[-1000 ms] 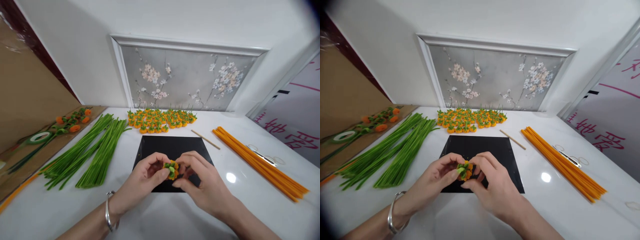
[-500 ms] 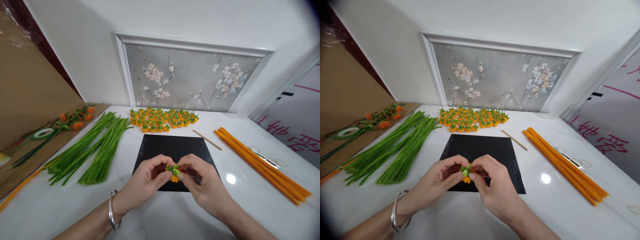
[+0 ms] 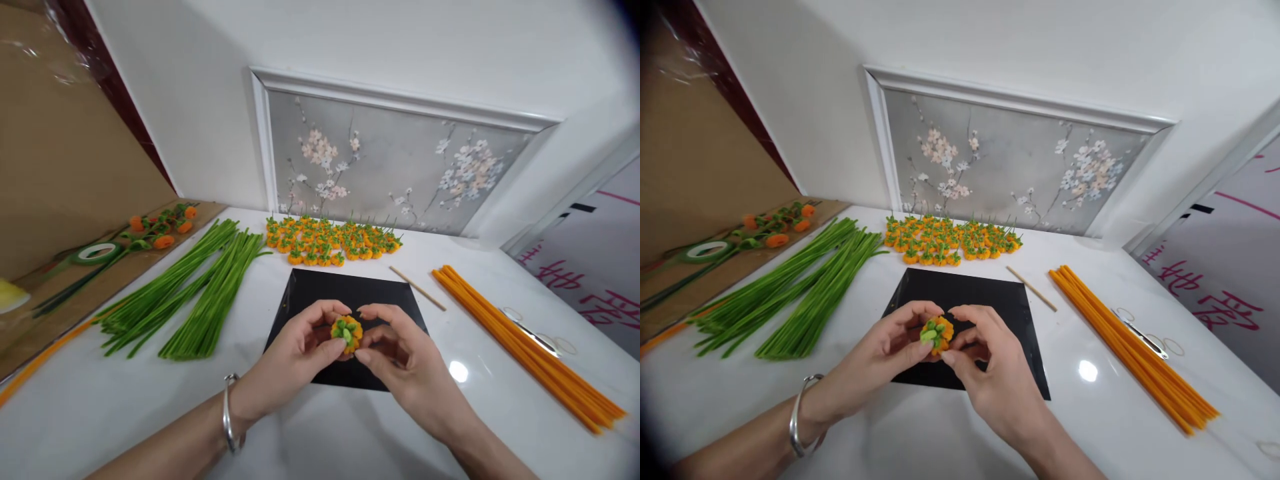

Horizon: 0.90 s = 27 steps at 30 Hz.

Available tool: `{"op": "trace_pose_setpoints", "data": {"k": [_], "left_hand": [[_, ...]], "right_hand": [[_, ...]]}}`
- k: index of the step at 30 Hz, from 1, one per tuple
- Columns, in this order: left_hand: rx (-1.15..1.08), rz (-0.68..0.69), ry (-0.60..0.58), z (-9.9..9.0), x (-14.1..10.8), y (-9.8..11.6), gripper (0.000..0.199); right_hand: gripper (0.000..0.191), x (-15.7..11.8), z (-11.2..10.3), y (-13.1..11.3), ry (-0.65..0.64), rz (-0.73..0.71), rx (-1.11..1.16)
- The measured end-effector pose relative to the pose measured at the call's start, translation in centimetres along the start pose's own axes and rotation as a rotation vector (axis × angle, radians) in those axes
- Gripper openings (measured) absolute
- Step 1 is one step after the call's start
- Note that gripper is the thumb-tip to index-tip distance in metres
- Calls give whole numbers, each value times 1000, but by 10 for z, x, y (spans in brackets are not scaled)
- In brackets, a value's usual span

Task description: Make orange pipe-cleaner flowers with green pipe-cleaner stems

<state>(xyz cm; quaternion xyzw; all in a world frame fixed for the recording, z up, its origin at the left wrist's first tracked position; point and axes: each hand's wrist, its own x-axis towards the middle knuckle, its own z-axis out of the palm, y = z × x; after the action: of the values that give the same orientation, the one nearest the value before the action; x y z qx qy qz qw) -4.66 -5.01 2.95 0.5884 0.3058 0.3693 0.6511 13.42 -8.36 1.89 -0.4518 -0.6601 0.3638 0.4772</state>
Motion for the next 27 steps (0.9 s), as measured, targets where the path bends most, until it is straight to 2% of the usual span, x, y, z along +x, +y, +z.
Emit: {"op": "trace_pose_setpoints", "data": {"k": [3,7,10,15,18,21,24,27], "left_hand": [[-141,-39,-19,-1,-1,-2,23],[-267,-106,-11,1,-2,-5,19],[-317,-131,-12,2,-2,-7,16],[-345,-157,-29,3,-2,-8,17],[-360,-170,-3,4,-3,-5,31],[-371,-162,18,5,-4,-2,44],[-373,-156,17,5,-3,-1,42],[-365,-161,19,5,-3,-4,36]], "right_hand": [[33,0,2,3,46,-149,-112],[25,0,5,3,195,-381,-325],[22,1,7,1,221,-470,-351],[20,3,6,-1,215,-474,-338],[14,3,2,1,196,-403,-342],[20,2,-3,3,184,-373,-393],[29,0,-4,4,221,-409,-470],[26,-1,0,5,202,-481,-505]]}}
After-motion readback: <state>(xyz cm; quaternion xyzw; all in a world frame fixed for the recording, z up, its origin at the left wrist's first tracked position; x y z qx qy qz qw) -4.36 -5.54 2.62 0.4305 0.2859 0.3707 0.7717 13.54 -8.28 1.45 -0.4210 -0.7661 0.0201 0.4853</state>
